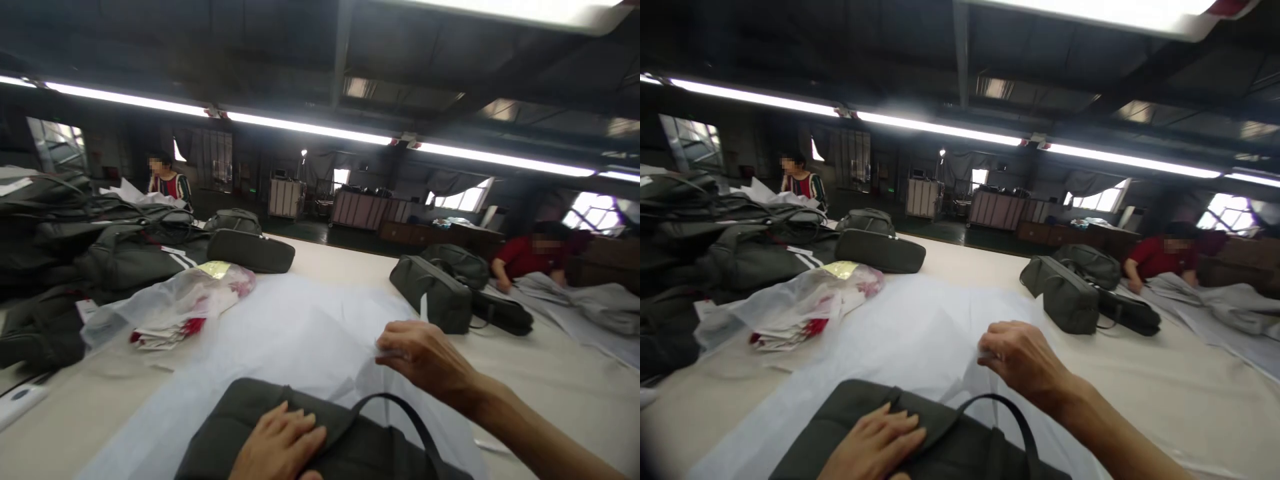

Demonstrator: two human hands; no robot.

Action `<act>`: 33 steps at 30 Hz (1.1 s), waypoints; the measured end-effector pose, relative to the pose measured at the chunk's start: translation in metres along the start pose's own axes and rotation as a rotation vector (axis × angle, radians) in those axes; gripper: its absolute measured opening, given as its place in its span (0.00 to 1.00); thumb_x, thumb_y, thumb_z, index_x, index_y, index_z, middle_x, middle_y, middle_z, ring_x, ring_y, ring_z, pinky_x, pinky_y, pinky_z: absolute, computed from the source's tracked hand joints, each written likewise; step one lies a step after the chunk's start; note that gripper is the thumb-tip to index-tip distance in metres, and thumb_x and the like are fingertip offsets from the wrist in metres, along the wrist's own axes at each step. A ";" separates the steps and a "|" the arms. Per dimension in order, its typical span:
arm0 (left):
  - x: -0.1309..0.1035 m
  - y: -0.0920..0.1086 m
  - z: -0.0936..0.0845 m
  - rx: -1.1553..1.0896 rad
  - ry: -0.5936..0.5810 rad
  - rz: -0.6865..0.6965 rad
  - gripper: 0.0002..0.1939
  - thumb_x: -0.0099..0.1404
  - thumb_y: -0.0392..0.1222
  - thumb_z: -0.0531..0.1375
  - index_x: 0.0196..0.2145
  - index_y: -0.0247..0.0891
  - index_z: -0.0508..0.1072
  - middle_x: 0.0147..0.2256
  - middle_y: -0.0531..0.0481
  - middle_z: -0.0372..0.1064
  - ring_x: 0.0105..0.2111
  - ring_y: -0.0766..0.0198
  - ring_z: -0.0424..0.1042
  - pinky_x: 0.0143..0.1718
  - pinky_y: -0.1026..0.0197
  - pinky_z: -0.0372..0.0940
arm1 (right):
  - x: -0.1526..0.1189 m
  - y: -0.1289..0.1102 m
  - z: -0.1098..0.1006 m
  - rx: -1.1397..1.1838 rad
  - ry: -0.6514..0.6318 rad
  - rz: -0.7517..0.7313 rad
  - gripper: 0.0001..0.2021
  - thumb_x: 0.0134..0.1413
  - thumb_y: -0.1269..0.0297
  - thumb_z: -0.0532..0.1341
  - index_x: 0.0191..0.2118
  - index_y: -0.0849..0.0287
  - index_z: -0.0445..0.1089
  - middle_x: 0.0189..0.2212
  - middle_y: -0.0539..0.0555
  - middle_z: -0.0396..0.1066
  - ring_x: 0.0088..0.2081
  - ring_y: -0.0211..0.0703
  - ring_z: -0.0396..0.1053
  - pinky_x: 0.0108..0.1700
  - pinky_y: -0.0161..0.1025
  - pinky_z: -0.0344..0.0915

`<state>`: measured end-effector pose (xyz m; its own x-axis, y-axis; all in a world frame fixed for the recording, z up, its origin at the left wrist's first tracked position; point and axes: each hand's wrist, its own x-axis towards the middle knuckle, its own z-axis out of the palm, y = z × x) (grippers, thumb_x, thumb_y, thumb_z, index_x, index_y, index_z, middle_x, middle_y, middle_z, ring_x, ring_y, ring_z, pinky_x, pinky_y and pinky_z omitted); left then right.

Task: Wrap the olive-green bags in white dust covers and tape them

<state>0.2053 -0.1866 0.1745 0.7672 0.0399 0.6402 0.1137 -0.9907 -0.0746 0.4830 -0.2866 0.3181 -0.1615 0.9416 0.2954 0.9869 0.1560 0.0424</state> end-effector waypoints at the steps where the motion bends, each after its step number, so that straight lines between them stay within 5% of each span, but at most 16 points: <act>1: 0.005 0.002 -0.009 -0.085 -0.030 -0.081 0.17 0.68 0.53 0.57 0.51 0.47 0.72 0.44 0.57 0.78 0.42 0.64 0.77 0.46 0.65 0.71 | -0.013 -0.020 -0.002 -0.044 0.021 -0.063 0.08 0.58 0.67 0.61 0.27 0.55 0.68 0.27 0.47 0.70 0.29 0.38 0.64 0.33 0.36 0.53; 4: 0.026 -0.008 -0.032 -0.302 -0.103 -0.394 0.17 0.70 0.44 0.56 0.56 0.48 0.67 0.50 0.54 0.74 0.47 0.63 0.75 0.49 0.63 0.70 | -0.045 -0.067 0.008 -0.136 0.099 -0.175 0.11 0.60 0.74 0.57 0.26 0.56 0.64 0.25 0.47 0.68 0.27 0.39 0.61 0.32 0.38 0.51; 6: 0.043 -0.029 -0.033 -0.259 -0.132 -0.466 0.25 0.66 0.35 0.56 0.60 0.47 0.63 0.57 0.49 0.67 0.55 0.59 0.69 0.54 0.57 0.67 | -0.061 -0.087 0.019 -0.156 0.154 -0.178 0.12 0.60 0.76 0.55 0.27 0.56 0.63 0.24 0.47 0.67 0.27 0.39 0.60 0.32 0.38 0.51; 10: 0.072 -0.077 0.003 0.035 -0.278 -0.236 0.38 0.57 0.23 0.56 0.63 0.45 0.58 0.67 0.39 0.47 0.66 0.46 0.47 0.63 0.37 0.50 | -0.082 -0.106 0.032 -0.202 0.233 -0.120 0.12 0.61 0.77 0.53 0.28 0.55 0.63 0.25 0.48 0.67 0.28 0.40 0.62 0.33 0.37 0.53; 15: 0.076 -0.106 0.045 0.043 -0.278 -0.155 0.27 0.63 0.27 0.55 0.58 0.42 0.65 0.65 0.39 0.54 0.66 0.49 0.50 0.64 0.38 0.46 | -0.091 -0.110 0.034 -0.288 0.304 -0.044 0.11 0.58 0.76 0.54 0.29 0.54 0.63 0.25 0.48 0.68 0.28 0.41 0.65 0.32 0.36 0.56; 20: 0.076 -0.116 0.051 0.071 -0.214 -0.159 0.29 0.58 0.31 0.62 0.57 0.39 0.64 0.64 0.37 0.55 0.65 0.46 0.50 0.64 0.38 0.46 | -0.094 -0.100 0.039 -0.271 0.315 0.017 0.11 0.53 0.78 0.54 0.32 0.52 0.65 0.27 0.49 0.70 0.29 0.42 0.69 0.31 0.37 0.62; 23: 0.079 -0.121 0.050 0.080 -0.195 -0.156 0.17 0.59 0.29 0.60 0.47 0.38 0.72 0.56 0.40 0.67 0.62 0.49 0.58 0.63 0.39 0.49 | -0.095 -0.094 0.040 -0.275 0.292 0.048 0.11 0.53 0.78 0.54 0.34 0.52 0.67 0.29 0.50 0.71 0.31 0.43 0.70 0.33 0.36 0.63; 27: 0.077 -0.130 0.034 0.096 -0.124 -0.205 0.14 0.62 0.23 0.50 0.35 0.35 0.73 0.33 0.45 0.75 0.43 0.56 0.73 0.60 0.42 0.53 | -0.094 -0.091 0.027 -0.323 0.276 0.068 0.11 0.56 0.77 0.54 0.33 0.53 0.67 0.28 0.50 0.71 0.30 0.42 0.69 0.33 0.36 0.61; 33: 0.039 -0.138 -0.044 0.099 -0.053 -0.066 0.11 0.69 0.30 0.48 0.39 0.37 0.70 0.33 0.48 0.71 0.35 0.60 0.70 0.44 0.56 0.62 | -0.102 -0.093 0.002 -0.343 0.314 0.114 0.12 0.62 0.74 0.53 0.37 0.55 0.73 0.29 0.52 0.73 0.32 0.41 0.70 0.36 0.35 0.61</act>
<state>0.1916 -0.0541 0.2433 0.7880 0.1139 0.6051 0.2247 -0.9682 -0.1103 0.4076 -0.3967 0.2825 -0.0948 0.8030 0.5885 0.9517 -0.1003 0.2902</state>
